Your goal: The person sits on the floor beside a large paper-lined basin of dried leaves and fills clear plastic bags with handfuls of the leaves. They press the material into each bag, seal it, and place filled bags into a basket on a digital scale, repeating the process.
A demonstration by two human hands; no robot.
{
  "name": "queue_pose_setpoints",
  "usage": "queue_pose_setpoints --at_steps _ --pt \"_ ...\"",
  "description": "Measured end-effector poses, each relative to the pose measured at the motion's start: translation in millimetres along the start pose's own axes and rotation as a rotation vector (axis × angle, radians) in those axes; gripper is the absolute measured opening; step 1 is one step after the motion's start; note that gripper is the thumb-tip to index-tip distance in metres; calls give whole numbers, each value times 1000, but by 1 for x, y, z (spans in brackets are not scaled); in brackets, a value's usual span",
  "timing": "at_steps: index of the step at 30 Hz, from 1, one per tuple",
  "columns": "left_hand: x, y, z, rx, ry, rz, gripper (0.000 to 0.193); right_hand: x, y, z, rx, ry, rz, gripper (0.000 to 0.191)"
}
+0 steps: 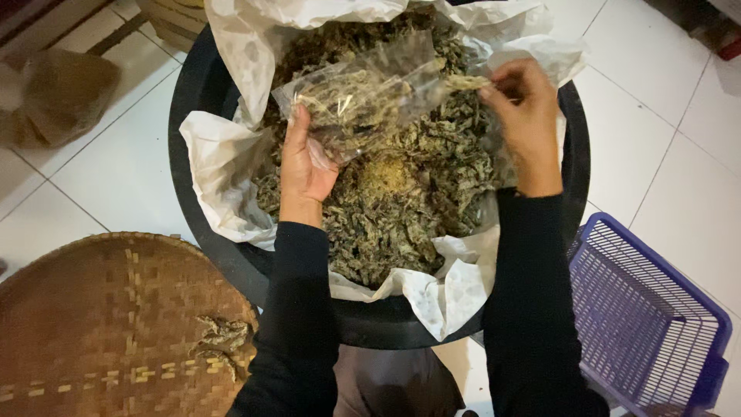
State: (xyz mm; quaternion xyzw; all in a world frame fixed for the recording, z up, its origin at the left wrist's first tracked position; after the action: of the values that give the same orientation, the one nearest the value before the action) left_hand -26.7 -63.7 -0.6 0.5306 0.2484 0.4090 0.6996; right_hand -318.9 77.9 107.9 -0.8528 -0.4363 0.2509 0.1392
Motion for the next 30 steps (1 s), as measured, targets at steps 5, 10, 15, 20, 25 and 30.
queue_pose_setpoints --at_steps 5,10,15,20,25,30 --pt "3 15 0 5 8 -56 49 7 -29 -26 -182 -95 144 22" --pt "-1 2 -12 -52 -12 -107 37 23 -23 -51 -65 -164 125 21" --pt "6 21 -26 180 -156 -507 25 27 10 -58 -57 -136 38 21" --pt "4 1 -28 -77 -146 95 26 24 35 -47 -456 -86 -78 22" --pt "5 5 -28 -41 -179 -108 18 25 38 -61 -42 -270 -171 17" --pt "0 -1 -34 3 -224 -89 21 32 39 -83 164 -344 -358 28"
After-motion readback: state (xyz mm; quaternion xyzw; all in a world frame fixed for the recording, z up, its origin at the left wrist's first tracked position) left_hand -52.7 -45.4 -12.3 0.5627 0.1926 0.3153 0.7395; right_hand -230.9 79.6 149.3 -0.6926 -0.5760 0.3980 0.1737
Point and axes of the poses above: each hand's wrist, its own x-axis away from the middle knuckle, its own y-axis out of the palm, z = x × y, the point moved 6 cm from there along -x, towards the middle knuckle, and after that the axes turned 9 degrees about x, right-handed, at the moved point
